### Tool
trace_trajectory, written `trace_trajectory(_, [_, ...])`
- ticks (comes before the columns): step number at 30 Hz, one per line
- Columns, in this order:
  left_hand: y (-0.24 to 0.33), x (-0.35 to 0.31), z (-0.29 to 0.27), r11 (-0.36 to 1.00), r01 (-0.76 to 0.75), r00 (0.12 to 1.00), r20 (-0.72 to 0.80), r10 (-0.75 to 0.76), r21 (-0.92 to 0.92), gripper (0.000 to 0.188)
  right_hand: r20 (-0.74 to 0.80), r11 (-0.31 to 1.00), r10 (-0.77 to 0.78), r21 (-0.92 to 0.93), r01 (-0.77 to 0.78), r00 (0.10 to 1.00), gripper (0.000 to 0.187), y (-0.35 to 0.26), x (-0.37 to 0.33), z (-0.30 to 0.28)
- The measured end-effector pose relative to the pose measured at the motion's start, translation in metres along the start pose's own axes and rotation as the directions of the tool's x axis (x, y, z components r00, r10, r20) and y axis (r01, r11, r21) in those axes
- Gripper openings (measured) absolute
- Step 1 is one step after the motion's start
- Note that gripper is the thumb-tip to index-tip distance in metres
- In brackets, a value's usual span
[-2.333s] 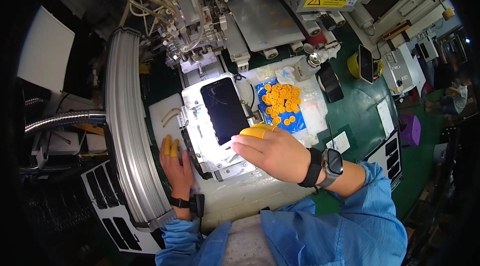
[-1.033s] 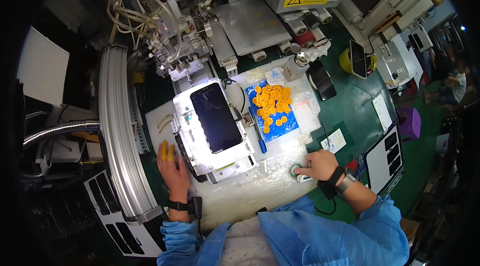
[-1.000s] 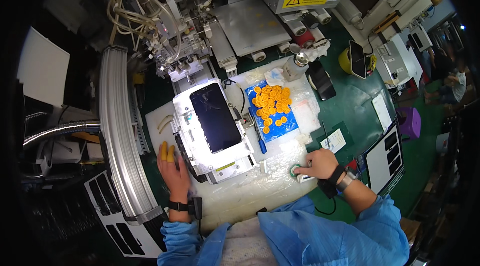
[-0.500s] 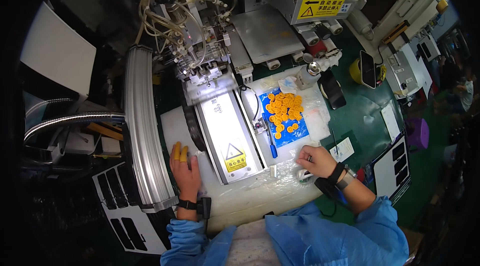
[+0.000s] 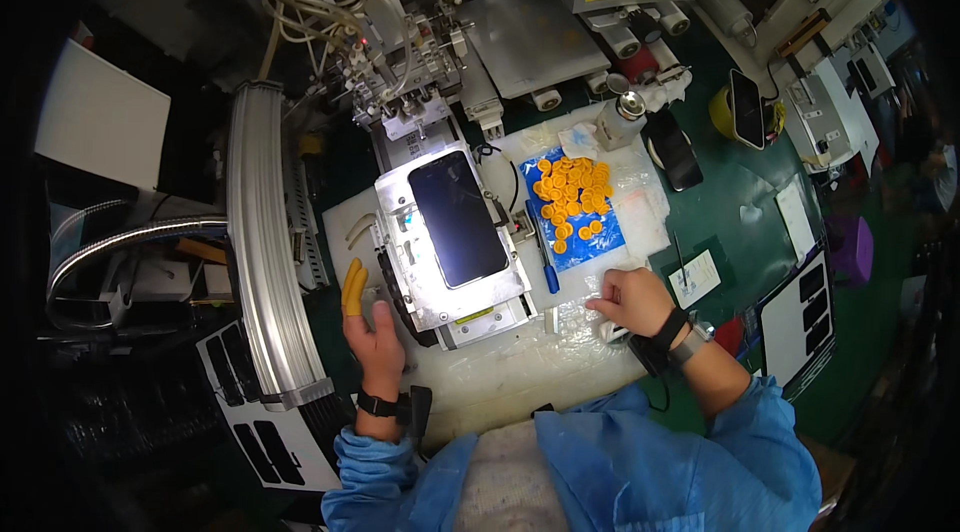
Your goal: The recorder is inspecting and cleaning smartphone screens at an electronics factory station, using a blue pen to mark or point at specific areas and a cloth to wipe the glass.
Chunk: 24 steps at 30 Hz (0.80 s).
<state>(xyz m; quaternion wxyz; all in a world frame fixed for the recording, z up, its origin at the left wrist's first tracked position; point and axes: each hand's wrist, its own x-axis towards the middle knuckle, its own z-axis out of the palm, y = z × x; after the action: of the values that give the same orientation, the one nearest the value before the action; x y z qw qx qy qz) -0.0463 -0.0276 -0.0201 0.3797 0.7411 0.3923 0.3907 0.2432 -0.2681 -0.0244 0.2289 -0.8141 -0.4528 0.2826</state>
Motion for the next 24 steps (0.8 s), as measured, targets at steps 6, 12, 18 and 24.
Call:
trace_trajectory(6, [0.052, 0.015, 0.027, 0.953, -0.296, 0.927, 0.26, 0.27, 0.064, 0.066, 0.005, 0.999, 0.03, 0.02, -0.03, 1.0, 0.032, -0.002, -0.001, -0.001])
trace_trajectory(12, [0.063, 0.021, 0.029, 0.931, -0.346, 0.903, 0.313, 0.295, 0.119, 0.07, 0.011, 0.999, 0.036, 0.031, -0.036, 0.999, 0.033, -0.003, -0.002, -0.004])
trace_trajectory(18, [0.07, 0.079, 0.039, 0.975, -0.169, 0.932, 0.346, 0.11, 0.146, 0.064, 0.02, 0.998, 0.03, 0.048, -0.031, 0.999, 0.032, 0.003, -0.002, -0.005])
trace_trajectory(24, [0.122, 0.102, 0.081, 0.506, -0.41, 0.889, 0.456, 0.036, 0.759, 0.066, -0.005, 1.0, 0.014, 0.027, -0.014, 1.0, 0.032, 0.005, -0.001, -0.002])
